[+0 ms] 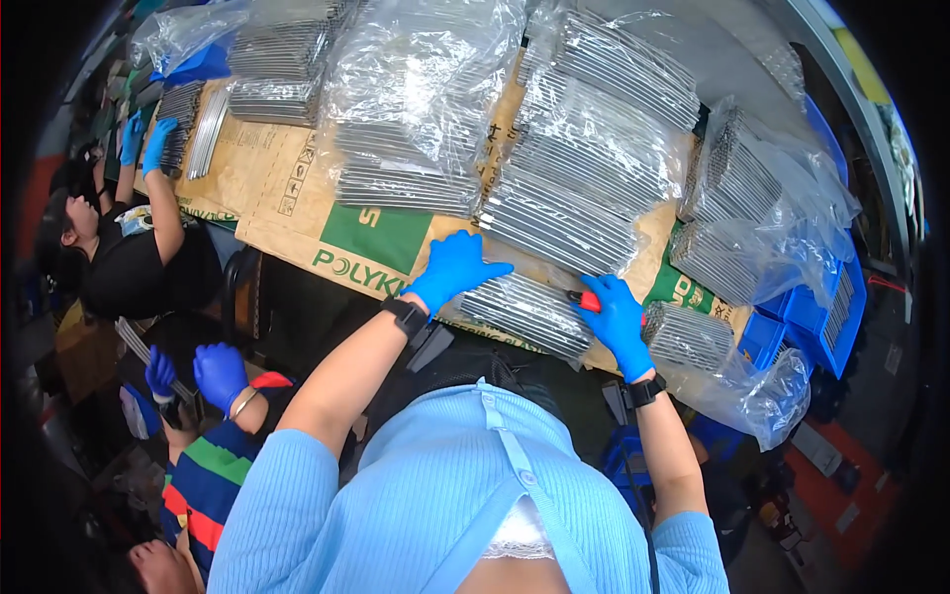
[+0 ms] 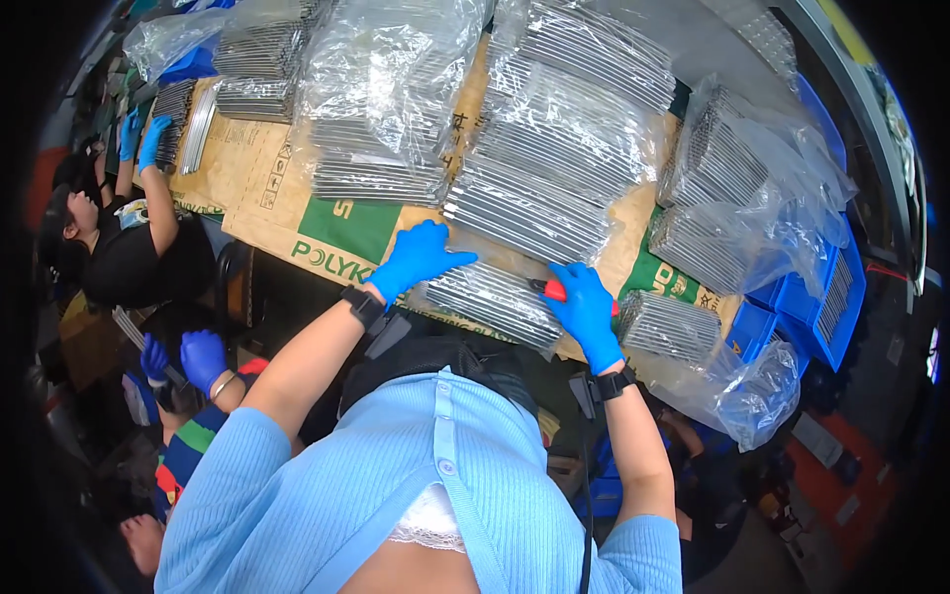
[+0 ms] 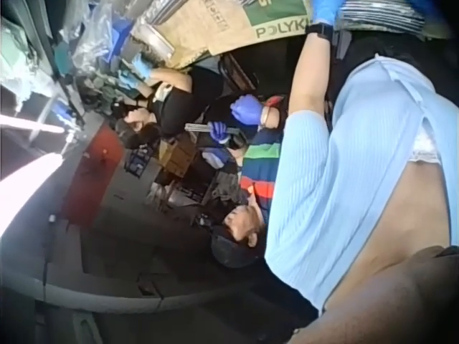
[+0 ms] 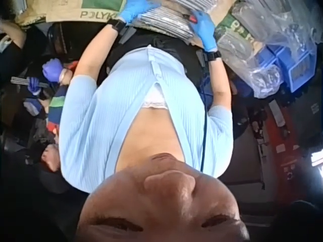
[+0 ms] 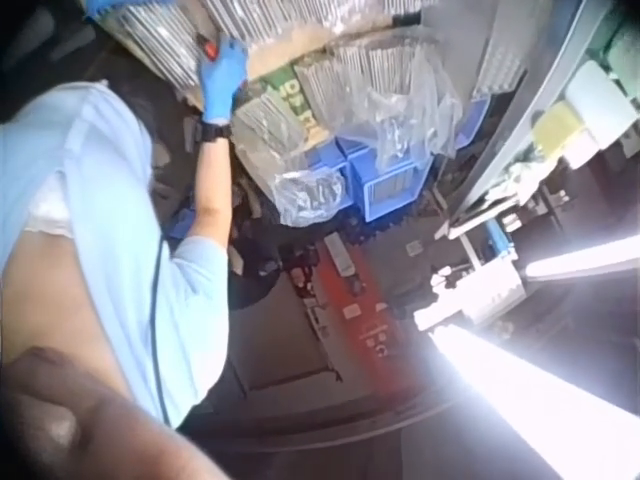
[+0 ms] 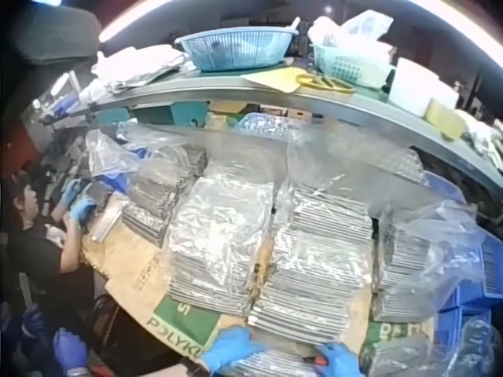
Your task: Organizing and packaging thin metal parts into plastic bags at a factory workstation.
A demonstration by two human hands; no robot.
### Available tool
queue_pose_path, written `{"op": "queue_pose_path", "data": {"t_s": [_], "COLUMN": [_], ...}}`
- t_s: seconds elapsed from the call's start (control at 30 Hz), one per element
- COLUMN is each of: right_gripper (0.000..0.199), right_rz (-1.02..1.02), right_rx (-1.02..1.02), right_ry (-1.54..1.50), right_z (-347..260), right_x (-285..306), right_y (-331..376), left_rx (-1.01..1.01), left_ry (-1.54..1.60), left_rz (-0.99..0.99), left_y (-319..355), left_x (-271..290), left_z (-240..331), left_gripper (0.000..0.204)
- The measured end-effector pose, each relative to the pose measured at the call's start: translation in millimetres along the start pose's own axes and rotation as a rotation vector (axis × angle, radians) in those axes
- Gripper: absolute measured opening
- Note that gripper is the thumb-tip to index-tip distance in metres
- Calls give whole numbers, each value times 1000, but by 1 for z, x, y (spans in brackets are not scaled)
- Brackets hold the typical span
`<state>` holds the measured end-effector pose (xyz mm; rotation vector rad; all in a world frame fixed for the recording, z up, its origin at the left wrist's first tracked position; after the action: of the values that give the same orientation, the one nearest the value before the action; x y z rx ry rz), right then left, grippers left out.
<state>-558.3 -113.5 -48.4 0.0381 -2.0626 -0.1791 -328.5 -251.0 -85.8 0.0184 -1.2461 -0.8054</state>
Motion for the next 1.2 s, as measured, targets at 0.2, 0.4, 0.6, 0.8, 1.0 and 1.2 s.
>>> {"op": "queue_pose_path", "data": {"t_s": [0.2, 0.4, 0.6, 0.8, 1.0, 1.2], "right_gripper": [35, 20, 17, 14, 13, 21], "right_rz": [18, 20, -90, -127, 129, 6], "right_rx": [23, 89, 104, 37, -250, -336], "right_ry": [58, -70, -134, -249, -495, -417], "right_z": [14, 14, 2, 7, -24, 9], "right_x": [-31, -13, 13, 36, 202, 168], "right_y": [-2, 1, -1, -22, -63, -43], "left_rx": [-308, -618, -271, -370, -416, -272], "left_ry": [-58, -336, -59, 162, 49, 227], "left_rz": [-101, -22, 23, 182, 460, 233], "left_y": [-23, 2, 11, 12, 14, -14], "left_x": [1, 32, 76, 44, 42, 17], "left_z": [-5, -22, -34, 3, 50, 34], "left_gripper": [34, 26, 24, 56, 59, 38]}}
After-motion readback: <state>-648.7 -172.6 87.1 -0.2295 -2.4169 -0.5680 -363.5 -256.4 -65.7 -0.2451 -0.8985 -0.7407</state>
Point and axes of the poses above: each hand's wrist, its own y-axis away from the middle knuckle, its own x-axis out of the back of the hand, z = x × y, the point moved 2 cm from there along -y, towards the middle knuckle, and after that the axes turned 1 degree about x, right-handed, at the moved point
